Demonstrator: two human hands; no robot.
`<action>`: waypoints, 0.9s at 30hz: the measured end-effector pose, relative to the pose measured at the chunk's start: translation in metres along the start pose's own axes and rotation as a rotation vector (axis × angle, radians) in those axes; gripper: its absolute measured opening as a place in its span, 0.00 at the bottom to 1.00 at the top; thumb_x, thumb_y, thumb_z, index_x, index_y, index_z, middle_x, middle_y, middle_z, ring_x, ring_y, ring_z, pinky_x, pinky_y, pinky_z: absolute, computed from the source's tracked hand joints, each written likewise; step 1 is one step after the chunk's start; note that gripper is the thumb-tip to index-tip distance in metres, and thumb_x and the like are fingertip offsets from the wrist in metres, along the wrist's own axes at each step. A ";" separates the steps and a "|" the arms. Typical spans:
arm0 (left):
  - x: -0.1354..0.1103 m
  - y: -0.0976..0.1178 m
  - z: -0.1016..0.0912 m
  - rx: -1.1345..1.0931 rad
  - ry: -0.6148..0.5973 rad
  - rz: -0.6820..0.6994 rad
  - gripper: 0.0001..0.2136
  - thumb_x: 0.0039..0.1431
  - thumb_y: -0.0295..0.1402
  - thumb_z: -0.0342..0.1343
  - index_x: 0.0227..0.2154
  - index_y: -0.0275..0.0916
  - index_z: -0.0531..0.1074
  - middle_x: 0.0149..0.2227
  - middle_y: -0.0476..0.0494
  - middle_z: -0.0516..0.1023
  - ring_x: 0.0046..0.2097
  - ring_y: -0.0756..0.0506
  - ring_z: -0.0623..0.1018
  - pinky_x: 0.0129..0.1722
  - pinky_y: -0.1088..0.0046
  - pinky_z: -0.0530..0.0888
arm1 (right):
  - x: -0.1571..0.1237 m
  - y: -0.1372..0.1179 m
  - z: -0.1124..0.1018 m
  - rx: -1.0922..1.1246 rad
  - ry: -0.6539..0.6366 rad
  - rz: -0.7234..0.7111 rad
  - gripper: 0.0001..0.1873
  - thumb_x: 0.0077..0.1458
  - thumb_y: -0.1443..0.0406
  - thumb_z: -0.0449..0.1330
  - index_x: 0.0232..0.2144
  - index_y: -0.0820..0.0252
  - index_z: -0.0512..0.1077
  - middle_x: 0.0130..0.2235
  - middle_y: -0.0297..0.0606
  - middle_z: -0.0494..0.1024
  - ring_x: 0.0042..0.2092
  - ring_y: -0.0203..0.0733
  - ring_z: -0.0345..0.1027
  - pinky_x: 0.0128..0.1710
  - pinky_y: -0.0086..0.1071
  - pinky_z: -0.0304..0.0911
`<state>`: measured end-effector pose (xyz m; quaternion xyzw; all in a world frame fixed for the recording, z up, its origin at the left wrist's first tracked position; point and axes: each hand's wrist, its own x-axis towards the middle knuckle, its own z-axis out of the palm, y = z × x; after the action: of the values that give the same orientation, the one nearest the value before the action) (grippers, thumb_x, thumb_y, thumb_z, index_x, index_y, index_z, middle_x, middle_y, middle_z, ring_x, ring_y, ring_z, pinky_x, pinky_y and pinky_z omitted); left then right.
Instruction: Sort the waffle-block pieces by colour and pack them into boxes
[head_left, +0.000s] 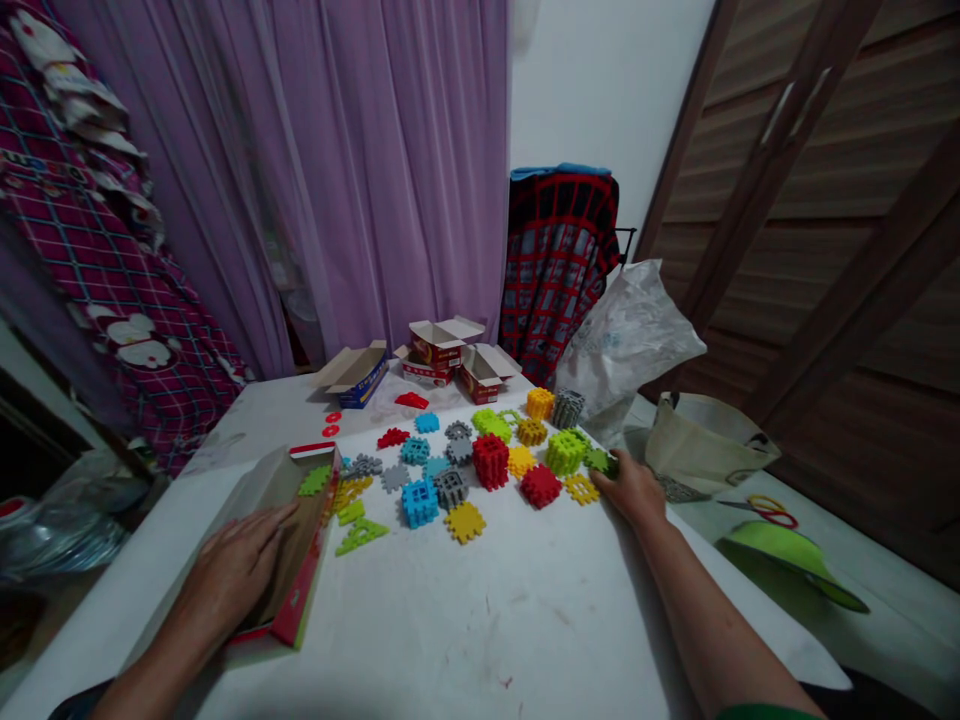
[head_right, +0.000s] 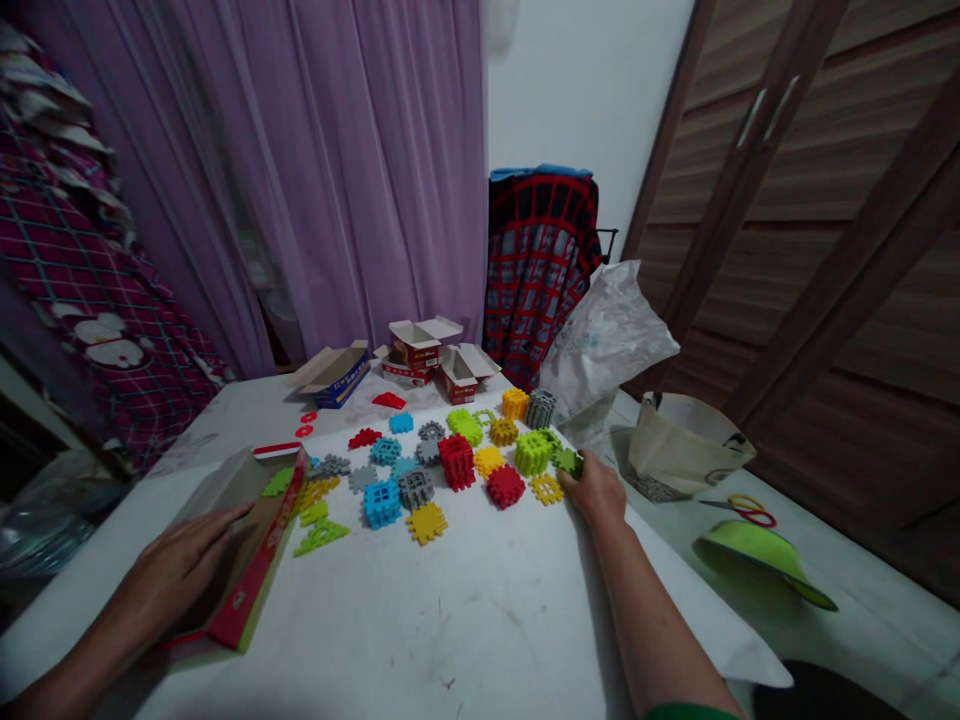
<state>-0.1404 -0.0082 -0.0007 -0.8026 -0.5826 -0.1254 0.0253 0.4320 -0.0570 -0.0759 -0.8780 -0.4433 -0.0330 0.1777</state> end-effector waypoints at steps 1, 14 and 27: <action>-0.001 0.003 -0.001 -0.001 0.002 -0.017 0.23 0.58 0.37 0.40 0.49 0.43 0.76 0.51 0.44 0.79 0.52 0.38 0.77 0.55 0.59 0.71 | -0.001 0.002 0.001 -0.017 0.010 -0.029 0.31 0.52 0.50 0.56 0.54 0.60 0.69 0.44 0.50 0.79 0.45 0.54 0.72 0.38 0.40 0.64; -0.018 0.005 -0.019 -0.034 0.036 -0.094 0.21 0.62 0.34 0.41 0.53 0.41 0.73 0.53 0.41 0.77 0.54 0.42 0.75 0.56 0.59 0.68 | -0.014 0.017 -0.009 0.327 0.083 0.165 0.36 0.38 0.41 0.58 0.45 0.52 0.76 0.44 0.59 0.79 0.41 0.63 0.73 0.31 0.49 0.59; -0.035 0.067 -0.035 -0.176 0.047 0.098 0.16 0.63 0.33 0.46 0.50 0.44 0.74 0.51 0.43 0.78 0.53 0.42 0.73 0.54 0.60 0.68 | -0.163 -0.121 -0.008 0.653 -0.097 -0.425 0.24 0.44 0.50 0.61 0.42 0.54 0.75 0.41 0.41 0.82 0.34 0.47 0.74 0.32 0.38 0.70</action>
<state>-0.0937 -0.0683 0.0324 -0.8262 -0.5286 -0.1933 -0.0256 0.2386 -0.1186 -0.0692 -0.6645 -0.6103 0.1152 0.4156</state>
